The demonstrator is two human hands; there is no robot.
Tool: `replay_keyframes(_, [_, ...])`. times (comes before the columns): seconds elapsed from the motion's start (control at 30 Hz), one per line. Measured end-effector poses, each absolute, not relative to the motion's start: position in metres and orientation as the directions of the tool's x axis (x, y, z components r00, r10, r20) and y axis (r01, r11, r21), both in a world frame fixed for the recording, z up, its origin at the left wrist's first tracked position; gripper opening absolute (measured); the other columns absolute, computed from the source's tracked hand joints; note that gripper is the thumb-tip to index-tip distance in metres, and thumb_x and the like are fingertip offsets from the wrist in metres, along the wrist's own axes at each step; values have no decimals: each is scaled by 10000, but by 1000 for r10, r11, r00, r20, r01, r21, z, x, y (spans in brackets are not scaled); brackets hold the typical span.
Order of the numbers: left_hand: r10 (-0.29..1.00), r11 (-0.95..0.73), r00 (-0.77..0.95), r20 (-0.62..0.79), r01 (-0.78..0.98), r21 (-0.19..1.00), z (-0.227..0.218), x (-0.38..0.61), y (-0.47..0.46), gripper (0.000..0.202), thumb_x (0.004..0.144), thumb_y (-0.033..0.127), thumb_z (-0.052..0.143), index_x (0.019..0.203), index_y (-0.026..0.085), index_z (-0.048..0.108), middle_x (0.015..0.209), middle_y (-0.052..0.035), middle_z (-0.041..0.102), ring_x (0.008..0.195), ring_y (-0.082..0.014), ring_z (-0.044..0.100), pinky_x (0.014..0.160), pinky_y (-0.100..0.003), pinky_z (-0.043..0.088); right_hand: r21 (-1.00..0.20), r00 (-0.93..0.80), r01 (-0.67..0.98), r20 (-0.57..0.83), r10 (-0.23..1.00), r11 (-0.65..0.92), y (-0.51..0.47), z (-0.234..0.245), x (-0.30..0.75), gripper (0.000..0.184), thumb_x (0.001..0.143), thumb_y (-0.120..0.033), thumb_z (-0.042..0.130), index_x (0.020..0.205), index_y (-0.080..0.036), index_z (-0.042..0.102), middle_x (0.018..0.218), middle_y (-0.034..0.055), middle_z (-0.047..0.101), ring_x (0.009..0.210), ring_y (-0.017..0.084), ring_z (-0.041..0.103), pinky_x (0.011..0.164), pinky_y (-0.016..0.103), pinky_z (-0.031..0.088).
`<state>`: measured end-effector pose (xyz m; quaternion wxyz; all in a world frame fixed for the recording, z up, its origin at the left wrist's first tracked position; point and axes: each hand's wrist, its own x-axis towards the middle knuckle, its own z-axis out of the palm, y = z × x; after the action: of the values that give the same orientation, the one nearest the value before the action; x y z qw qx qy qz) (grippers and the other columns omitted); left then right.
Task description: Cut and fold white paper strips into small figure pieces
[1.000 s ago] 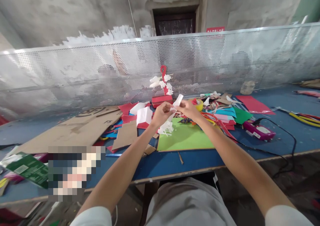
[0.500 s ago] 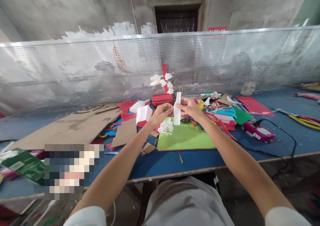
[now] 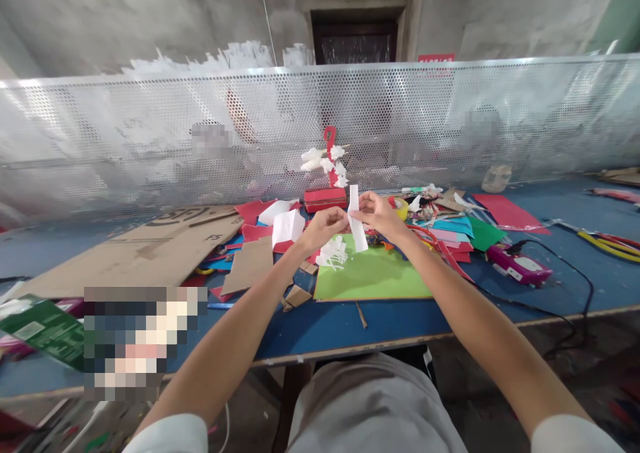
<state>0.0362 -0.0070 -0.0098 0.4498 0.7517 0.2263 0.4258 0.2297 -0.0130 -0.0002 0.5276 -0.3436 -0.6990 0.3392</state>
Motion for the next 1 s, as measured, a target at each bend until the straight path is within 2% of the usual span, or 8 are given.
replay_keyframes(0.13, [729,-488,531,431,-38,872,-9,36,-8,200,835,324,631,856,132,578,770,-21,628,727,-101,615,788,-289,527,-809,-189,146,542,818,570,-10,-3,229,387,691,-406,748,809,-223,428,797,-4,582,702,140,566,624,278,485])
replay_keyframes(0.27, [753,-469,489,440,-68,880,-9,37,-9,220,824,341,646,855,145,551,761,0,606,713,-97,602,748,-268,525,-791,-244,144,554,796,594,-10,-4,227,350,707,-432,736,785,-204,482,784,0,573,710,137,557,653,274,482])
replay_keyframes(0.43, [765,-445,501,405,-44,895,-8,37,-11,265,849,403,608,880,143,566,776,-18,619,722,-111,609,742,-270,525,-777,-274,148,563,780,612,-13,-3,227,302,735,-441,715,825,-185,581,791,14,601,680,135,568,642,272,480])
replay_keyframes(0.57, [767,-459,503,399,-6,889,-8,37,-11,260,844,394,620,865,140,575,769,-27,628,707,-113,611,725,-266,518,-759,-283,161,578,766,631,-13,-3,228,263,745,-411,714,831,-182,620,789,22,630,683,141,581,657,282,482])
replay_keyframes(0.7, [754,-478,514,410,2,878,-8,36,-10,246,848,376,613,845,133,580,793,-49,656,722,-117,626,725,-265,511,-749,-284,150,592,754,645,-11,-3,230,244,762,-399,698,844,-180,630,821,34,654,739,152,604,726,299,494])
replay_keyframes(1.0, [753,-503,495,434,8,864,-7,34,-8,249,824,369,645,844,134,564,777,-36,640,729,-119,633,730,-273,523,-769,-291,170,559,776,617,-13,-3,228,263,756,-347,695,960,-196,625,840,30,669,724,157,620,684,301,511])
